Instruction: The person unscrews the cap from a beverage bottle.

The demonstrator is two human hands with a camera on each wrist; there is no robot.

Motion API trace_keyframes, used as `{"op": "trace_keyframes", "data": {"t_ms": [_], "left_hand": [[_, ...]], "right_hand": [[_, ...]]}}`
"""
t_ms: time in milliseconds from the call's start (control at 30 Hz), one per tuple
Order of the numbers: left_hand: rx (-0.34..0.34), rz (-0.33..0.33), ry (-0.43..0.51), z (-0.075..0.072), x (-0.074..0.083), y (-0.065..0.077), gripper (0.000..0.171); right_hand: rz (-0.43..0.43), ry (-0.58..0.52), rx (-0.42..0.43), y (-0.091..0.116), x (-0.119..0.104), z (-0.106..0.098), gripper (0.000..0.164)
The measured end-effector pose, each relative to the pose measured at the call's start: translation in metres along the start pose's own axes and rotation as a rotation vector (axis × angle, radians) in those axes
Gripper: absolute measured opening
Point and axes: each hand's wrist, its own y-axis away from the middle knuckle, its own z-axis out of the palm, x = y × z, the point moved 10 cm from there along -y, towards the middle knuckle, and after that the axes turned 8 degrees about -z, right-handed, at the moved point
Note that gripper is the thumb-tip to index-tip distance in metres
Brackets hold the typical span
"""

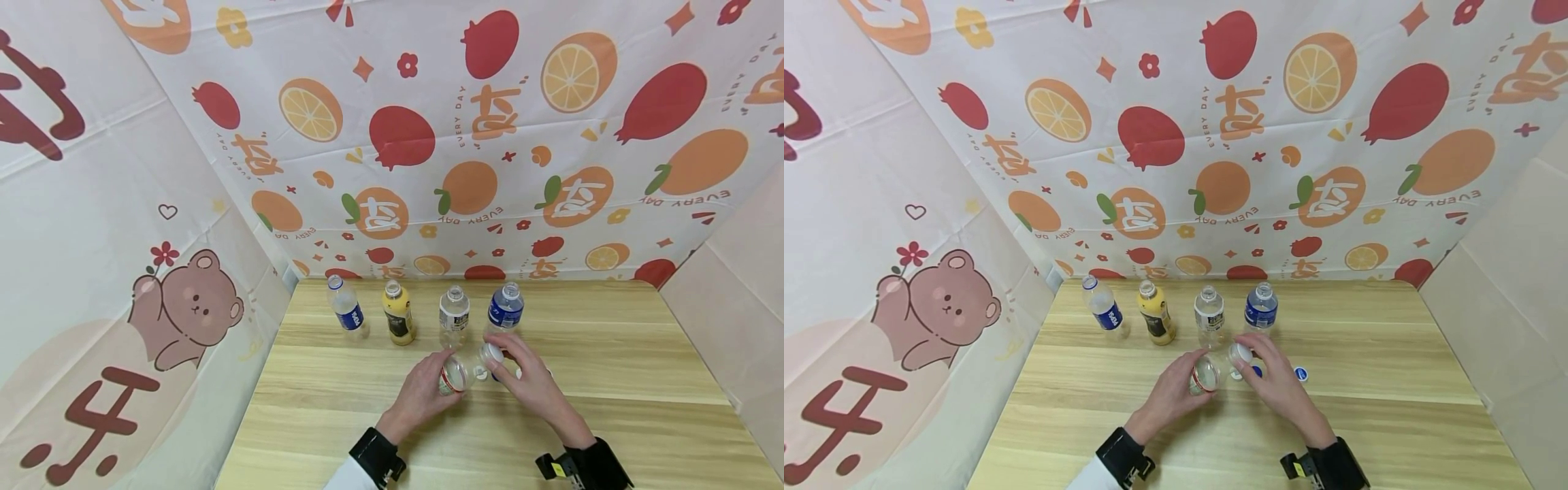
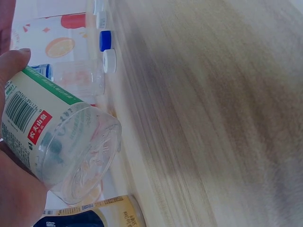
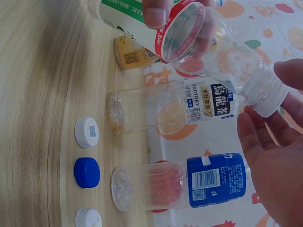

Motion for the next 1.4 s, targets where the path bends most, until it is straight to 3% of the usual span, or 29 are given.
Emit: {"op": "trace_keyframes", "data": {"t_ms": [233, 600, 1033, 1400], "left_hand": [[-0.021, -0.03, 0.022, 0.004, -0.004, 0.001, 0.087], [-0.01, -0.095, 0.102, 0.0, -0.016, 0.0, 0.084], [0.055, -0.096, 0.176, -0.012, -0.021, 0.004, 0.081], [0.065, -0.096, 0.176, -0.011, -0.024, 0.006, 0.081]], "right_hand": [[-0.001, -0.065, 0.002, 0.001, 0.002, -0.001, 0.044], [0.179, -0.029, 0.049, 0.008, 0.03, -0.03, 0.041], [0.249, 0.136, 0.095, 0.029, 0.063, -0.074, 0.043], [0.296, 0.192, 0.113, 0.06, 0.088, -0.09, 0.043]]}}
